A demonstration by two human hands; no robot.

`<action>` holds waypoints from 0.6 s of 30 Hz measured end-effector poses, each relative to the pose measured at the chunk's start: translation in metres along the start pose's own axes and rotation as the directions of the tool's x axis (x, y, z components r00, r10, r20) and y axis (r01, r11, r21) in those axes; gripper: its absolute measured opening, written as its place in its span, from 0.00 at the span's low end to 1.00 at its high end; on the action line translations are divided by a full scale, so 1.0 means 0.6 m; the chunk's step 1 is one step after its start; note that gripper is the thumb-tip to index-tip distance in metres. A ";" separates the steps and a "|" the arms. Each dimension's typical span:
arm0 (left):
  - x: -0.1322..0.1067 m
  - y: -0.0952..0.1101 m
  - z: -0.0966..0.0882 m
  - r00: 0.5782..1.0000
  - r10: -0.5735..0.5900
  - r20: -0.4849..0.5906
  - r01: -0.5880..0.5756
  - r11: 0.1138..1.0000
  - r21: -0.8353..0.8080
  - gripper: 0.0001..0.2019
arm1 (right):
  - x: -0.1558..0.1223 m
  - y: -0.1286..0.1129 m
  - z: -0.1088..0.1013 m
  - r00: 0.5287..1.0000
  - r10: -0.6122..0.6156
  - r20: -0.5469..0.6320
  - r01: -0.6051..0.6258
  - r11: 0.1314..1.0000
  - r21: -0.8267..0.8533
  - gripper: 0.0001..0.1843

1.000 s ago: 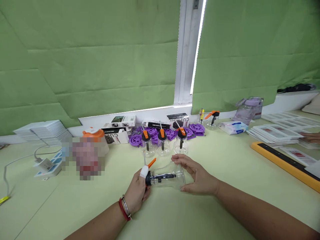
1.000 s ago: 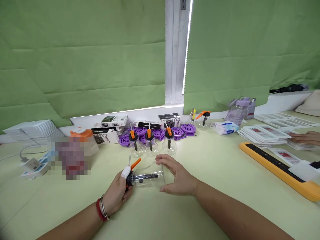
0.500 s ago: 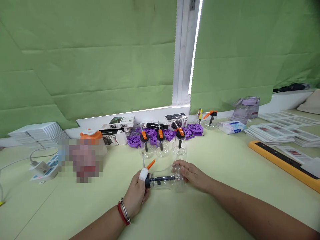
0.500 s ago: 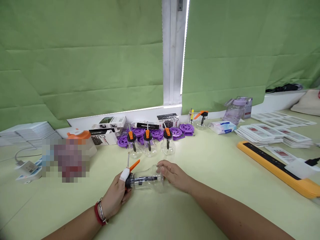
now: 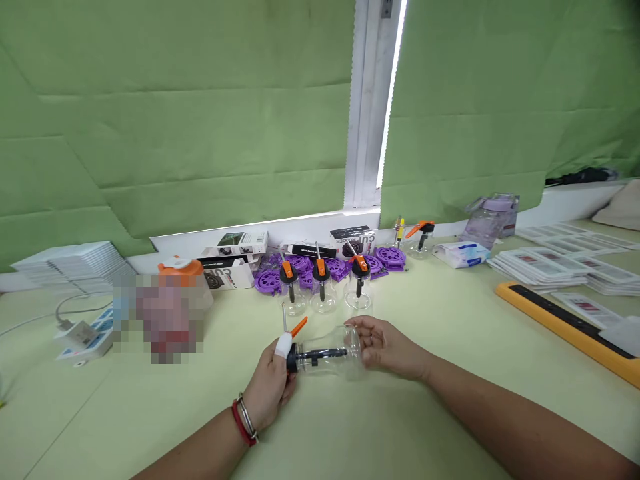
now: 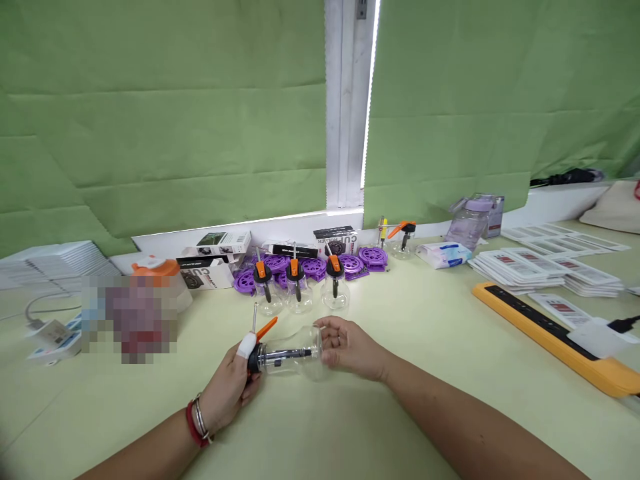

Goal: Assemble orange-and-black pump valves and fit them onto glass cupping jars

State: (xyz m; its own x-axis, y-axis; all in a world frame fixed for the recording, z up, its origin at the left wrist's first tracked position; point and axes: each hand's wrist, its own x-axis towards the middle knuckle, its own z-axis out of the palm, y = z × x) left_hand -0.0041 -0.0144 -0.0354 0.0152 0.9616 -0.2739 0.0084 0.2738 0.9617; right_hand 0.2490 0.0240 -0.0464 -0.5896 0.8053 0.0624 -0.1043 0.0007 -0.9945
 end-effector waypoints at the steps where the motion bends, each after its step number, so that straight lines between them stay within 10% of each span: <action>1: 0.000 0.000 0.000 1.000 -0.004 -0.002 0.004 1.000 0.003 0.21 | 0.001 0.002 0.000 1.000 0.026 0.008 -0.026 1.000 -0.012 0.33; 7: -0.001 0.004 0.002 1.000 0.014 0.017 -0.014 1.000 -0.003 0.21 | 0.002 -0.004 0.005 0.996 0.083 -0.012 -0.084 0.974 -0.210 0.27; 15: 0.000 0.007 0.001 1.000 0.014 0.007 -0.014 0.999 -0.046 0.23 | -0.005 -0.008 0.009 1.000 0.025 0.010 -0.025 0.999 -0.022 0.48; 18: 0.001 0.002 0.001 1.000 0.031 -0.004 -0.031 0.999 -0.014 0.23 | -0.003 -0.001 0.009 0.996 0.087 0.017 -0.087 0.996 -0.003 0.41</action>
State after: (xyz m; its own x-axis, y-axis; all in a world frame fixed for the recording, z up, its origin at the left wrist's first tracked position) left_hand -0.0032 -0.0134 -0.0343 0.0109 0.9697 -0.2440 -0.0061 0.2441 0.9697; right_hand 0.2456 0.0196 -0.0456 -0.6102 0.7919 -0.0230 -0.0502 -0.0676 -0.9964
